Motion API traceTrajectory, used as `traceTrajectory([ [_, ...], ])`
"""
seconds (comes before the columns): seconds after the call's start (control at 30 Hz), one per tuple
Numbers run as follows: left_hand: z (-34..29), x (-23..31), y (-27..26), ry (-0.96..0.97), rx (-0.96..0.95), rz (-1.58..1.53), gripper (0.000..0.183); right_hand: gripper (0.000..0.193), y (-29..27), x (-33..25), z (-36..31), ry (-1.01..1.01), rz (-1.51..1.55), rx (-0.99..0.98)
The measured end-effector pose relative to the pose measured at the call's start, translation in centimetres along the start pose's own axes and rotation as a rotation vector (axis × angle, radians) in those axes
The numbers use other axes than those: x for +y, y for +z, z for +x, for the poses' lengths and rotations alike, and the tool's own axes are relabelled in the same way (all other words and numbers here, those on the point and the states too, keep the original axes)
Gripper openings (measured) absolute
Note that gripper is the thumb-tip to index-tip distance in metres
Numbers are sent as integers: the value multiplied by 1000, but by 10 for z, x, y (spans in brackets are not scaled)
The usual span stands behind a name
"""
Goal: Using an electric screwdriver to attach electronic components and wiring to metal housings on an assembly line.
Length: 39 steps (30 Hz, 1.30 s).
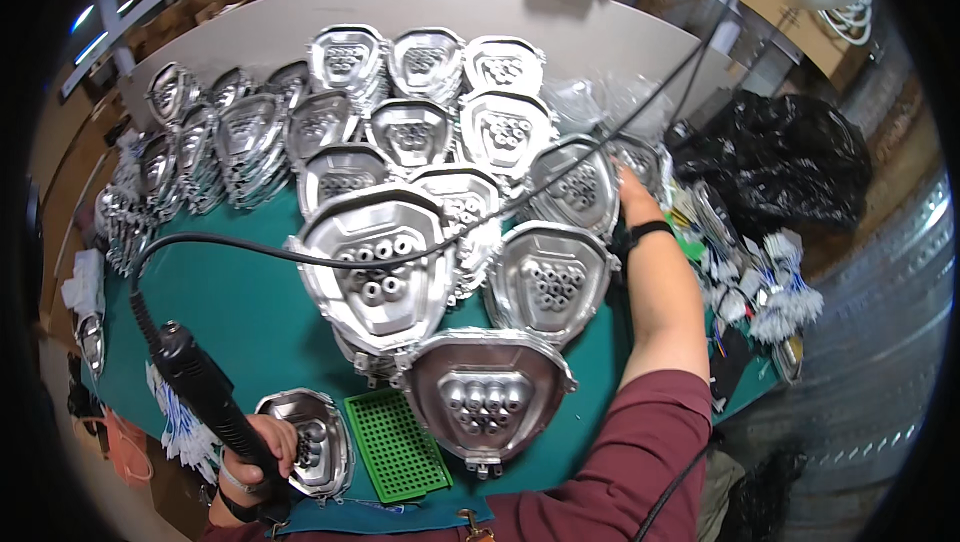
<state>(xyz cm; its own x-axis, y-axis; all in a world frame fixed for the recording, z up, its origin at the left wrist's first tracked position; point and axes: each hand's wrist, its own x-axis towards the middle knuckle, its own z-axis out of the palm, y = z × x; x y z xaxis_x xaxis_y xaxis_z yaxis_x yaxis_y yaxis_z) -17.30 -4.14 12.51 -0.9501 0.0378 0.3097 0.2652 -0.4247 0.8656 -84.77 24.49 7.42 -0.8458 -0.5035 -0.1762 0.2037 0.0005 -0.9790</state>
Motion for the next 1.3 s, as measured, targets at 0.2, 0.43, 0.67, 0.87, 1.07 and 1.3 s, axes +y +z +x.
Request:
traceTrajectory([
  [0.2, 9, -9, -9, 17, -55, 1, 32, 28, -133, 23, 32, -202, -648, 304],
  [0.43, 4, -4, 0, -12, 31, 52, 32, 29, -90, 53, -4, 6, -351, 210],
  [0.67, 1, -4, 0, -20, 42, 29, 32, 28, 15, -5, -55, 172, 51, 133],
  [0.87, 1, -4, -1, -27, 47, 12, 32, 18, 25, -35, -60, 26, -80, 320],
  [1.07, 4, -3, 1, -16, 49, 19, 34, 15, 19, -68, -78, 1, -229, 511],
  [1.3, 8, -2, 18, 31, 112, 86, 34, 19, -22, -108, -150, -61, -91, 543],
])
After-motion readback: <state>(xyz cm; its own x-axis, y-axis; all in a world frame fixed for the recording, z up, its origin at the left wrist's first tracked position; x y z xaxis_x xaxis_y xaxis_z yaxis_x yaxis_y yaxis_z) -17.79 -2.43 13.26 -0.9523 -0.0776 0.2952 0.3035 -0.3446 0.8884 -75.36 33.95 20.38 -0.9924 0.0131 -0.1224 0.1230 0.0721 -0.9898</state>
